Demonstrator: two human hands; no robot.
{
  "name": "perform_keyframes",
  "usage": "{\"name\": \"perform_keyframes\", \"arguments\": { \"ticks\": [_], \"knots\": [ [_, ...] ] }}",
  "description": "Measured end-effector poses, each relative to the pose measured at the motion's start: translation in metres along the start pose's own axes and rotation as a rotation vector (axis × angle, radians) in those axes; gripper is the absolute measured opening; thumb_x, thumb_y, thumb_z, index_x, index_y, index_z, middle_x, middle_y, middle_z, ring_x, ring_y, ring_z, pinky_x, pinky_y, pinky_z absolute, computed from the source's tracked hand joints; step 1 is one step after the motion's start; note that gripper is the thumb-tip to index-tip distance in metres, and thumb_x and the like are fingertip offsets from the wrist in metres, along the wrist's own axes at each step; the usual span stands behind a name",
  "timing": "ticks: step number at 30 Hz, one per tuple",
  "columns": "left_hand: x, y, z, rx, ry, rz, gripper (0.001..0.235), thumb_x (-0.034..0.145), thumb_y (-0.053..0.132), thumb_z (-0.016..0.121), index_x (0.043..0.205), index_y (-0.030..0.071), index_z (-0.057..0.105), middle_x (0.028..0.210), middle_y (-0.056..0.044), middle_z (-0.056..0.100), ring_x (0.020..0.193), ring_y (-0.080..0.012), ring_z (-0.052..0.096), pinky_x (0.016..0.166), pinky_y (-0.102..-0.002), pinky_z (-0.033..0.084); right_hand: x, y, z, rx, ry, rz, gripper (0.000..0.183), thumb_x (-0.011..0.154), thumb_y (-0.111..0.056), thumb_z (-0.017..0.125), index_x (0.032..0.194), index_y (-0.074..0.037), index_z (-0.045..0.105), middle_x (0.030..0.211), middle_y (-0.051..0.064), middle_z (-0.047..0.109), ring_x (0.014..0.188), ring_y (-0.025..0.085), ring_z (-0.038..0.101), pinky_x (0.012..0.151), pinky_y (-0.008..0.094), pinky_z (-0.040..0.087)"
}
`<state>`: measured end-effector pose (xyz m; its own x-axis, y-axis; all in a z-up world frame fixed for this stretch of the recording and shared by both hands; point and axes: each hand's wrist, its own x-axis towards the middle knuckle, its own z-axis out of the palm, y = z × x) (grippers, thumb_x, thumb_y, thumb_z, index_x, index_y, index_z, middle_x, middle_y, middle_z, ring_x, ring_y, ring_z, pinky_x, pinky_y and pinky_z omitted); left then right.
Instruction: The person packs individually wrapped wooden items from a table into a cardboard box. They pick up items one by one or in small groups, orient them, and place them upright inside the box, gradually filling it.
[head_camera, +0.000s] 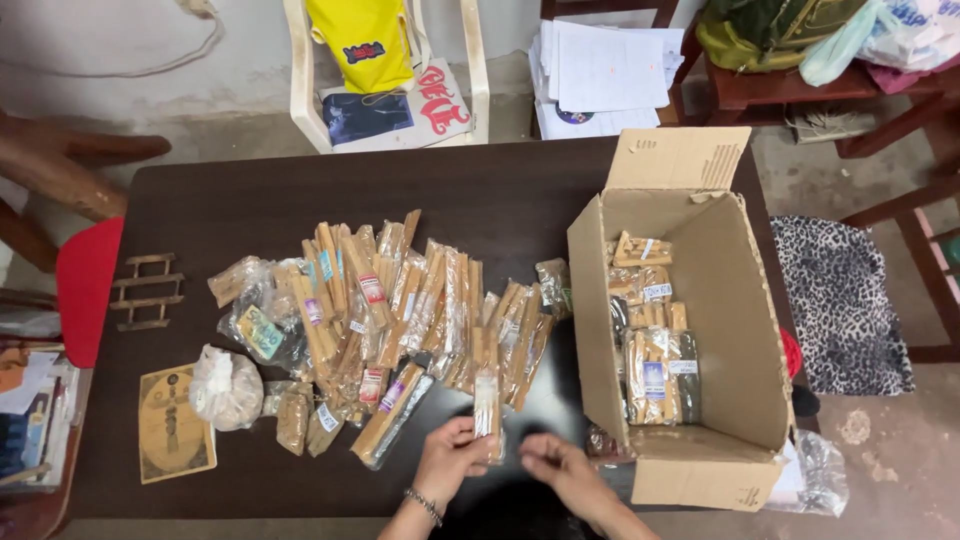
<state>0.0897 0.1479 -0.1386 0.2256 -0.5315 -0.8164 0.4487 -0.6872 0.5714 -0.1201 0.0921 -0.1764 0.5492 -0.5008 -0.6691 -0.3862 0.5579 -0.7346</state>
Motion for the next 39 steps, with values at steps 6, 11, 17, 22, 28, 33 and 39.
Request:
{"name": "perform_keyframes", "arguments": {
  "ticks": [6,11,17,22,28,33,39],
  "knots": [
    [0.026,0.031,0.003,0.387,-0.033,0.055,0.063,0.081,0.028,0.082,0.136,0.007,0.059,0.129,-0.012,0.072,0.090,-0.0172,0.075,0.072,-0.025,0.065,0.100,0.043,0.004,0.092,0.657,-0.049,0.039,0.089,-0.026,0.072,0.126,-0.014,0.068,0.126,0.003,0.073,0.116,0.017,0.065,0.105,0.030,0.044],
    [0.114,0.021,0.030,0.249,-0.032,0.223,0.059,0.073,0.020,0.092,0.122,0.002,0.066,0.106,-0.021,0.075,0.067,-0.0241,0.076,0.053,-0.028,0.066,0.157,0.012,-0.010,0.238,0.734,0.001,0.063,0.099,-0.033,0.068,0.149,-0.001,0.047,0.141,0.020,0.063,0.127,0.036,0.062,0.103,0.044,0.054],
    [0.106,0.054,0.033,1.003,0.192,0.375,0.045,0.084,0.050,0.071,0.120,0.023,0.069,0.117,0.001,0.075,0.115,-0.0244,0.069,0.100,-0.044,0.054,0.168,-0.033,-0.007,0.170,0.735,0.113,0.069,0.094,-0.059,0.067,0.137,-0.005,0.063,0.130,0.020,0.068,0.119,0.036,0.067,0.095,0.047,0.055],
    [0.114,0.047,0.032,1.045,0.123,0.378,0.047,0.088,0.044,0.068,0.131,0.026,0.062,0.122,0.004,0.073,0.120,-0.0230,0.066,0.103,-0.046,0.051,0.179,-0.030,-0.012,0.027,0.707,0.189,0.075,0.076,-0.069,0.082,0.124,-0.013,0.071,0.116,0.014,0.075,0.106,0.033,0.073,0.082,0.045,0.060],
    [0.106,0.036,0.019,0.928,-0.001,0.368,0.049,0.082,0.027,0.077,0.128,0.017,0.066,0.114,-0.002,0.076,0.118,-0.0236,0.068,0.101,-0.041,0.053,0.082,-0.128,0.045,0.295,0.578,0.095,0.085,0.076,-0.046,0.087,0.137,0.007,0.060,0.128,0.032,0.066,0.124,0.045,0.063,0.095,0.057,0.055],
    [0.062,0.038,0.013,0.907,-0.068,0.288,0.052,0.081,0.024,0.080,0.130,0.016,0.063,0.116,-0.005,0.074,0.109,-0.0238,0.071,0.094,-0.040,0.058,0.070,-0.073,0.036,0.638,0.497,0.132,0.069,0.076,-0.026,0.087,0.130,0.007,0.060,0.113,0.028,0.070,0.099,0.038,0.070,0.079,0.051,0.058],
    [0.037,0.009,0.006,1.067,-0.182,0.288,0.051,0.084,0.023,0.081,0.130,0.015,0.060,0.112,-0.004,0.073,0.103,-0.0221,0.070,0.092,-0.040,0.059,0.046,-0.031,0.037,0.559,0.431,0.270,0.110,0.070,-0.025,0.090,0.149,0.012,0.023,0.105,0.022,0.048,0.090,0.023,0.031,0.077,0.038,0.028]
  ]
}}
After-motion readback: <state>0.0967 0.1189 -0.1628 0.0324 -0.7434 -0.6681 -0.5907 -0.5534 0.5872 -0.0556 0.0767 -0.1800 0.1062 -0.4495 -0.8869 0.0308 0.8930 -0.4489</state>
